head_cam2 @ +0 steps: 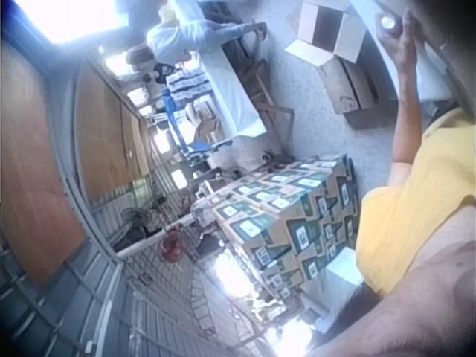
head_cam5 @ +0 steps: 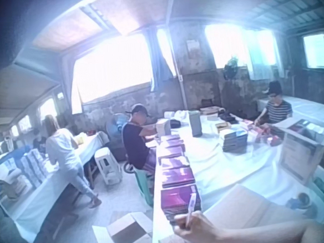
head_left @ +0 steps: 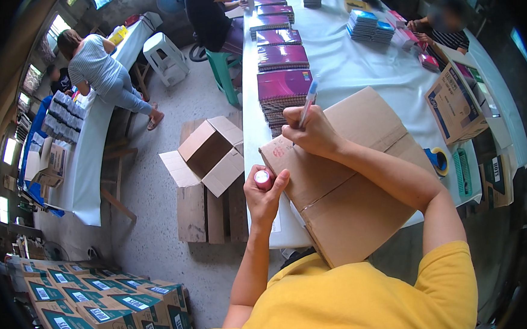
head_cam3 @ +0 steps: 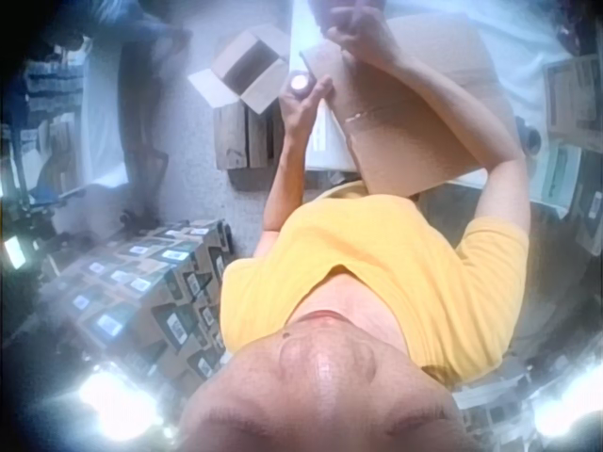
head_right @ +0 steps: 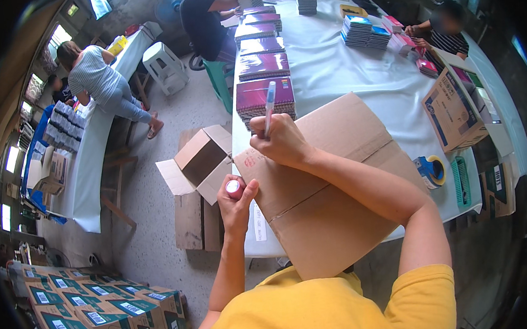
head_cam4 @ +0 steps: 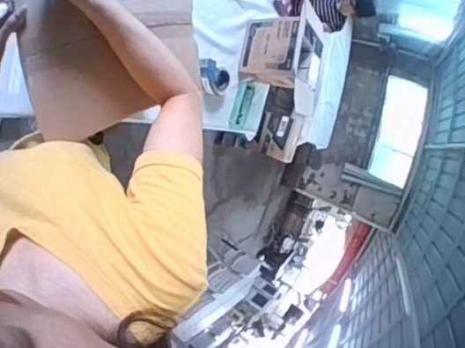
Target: The person packs stacks of notebooks into a cardboard box by hand, then closes the box, seals it using a tape dispenser, and writes on the box with a marker.
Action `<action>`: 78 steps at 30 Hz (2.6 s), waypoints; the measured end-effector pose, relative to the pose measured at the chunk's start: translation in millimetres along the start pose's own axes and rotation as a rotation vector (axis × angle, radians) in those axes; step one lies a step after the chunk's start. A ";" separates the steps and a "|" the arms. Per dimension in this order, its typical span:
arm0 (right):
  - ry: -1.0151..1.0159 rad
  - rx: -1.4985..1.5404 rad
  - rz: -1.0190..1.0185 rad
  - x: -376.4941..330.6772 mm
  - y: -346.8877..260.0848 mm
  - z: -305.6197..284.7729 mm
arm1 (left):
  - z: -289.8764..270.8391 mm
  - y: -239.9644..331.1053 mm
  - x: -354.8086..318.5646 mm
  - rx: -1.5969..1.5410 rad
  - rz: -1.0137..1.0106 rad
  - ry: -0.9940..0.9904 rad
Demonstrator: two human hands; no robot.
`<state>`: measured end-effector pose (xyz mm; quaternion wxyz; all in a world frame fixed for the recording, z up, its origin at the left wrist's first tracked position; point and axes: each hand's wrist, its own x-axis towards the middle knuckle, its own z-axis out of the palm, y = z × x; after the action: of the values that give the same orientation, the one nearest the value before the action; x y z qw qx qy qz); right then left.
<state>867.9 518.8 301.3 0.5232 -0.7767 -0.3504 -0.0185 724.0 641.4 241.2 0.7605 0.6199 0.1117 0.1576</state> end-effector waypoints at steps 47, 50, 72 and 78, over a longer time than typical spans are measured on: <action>0.784 -1.140 1.413 -487.5 259.8 -477.4 | 58.0 -7.2 -39.2 0.351 0.120 0.060; 0.556 -1.248 1.431 -504.0 299.1 -489.6 | 67.5 -2.5 -44.3 0.213 0.115 0.076; 0.634 -0.110 -0.121 -176.3 108.4 -291.3 | -31.6 -78.1 -187.7 -0.316 0.020 1.266; 0.491 -0.390 0.082 -166.0 31.3 -247.3 | -85.3 -154.8 -227.5 -0.255 -0.352 1.123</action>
<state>844.0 221.0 322.3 0.4339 -0.8479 -0.1719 -0.2514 498.0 604.6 66.4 0.6682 0.3179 0.5774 0.3449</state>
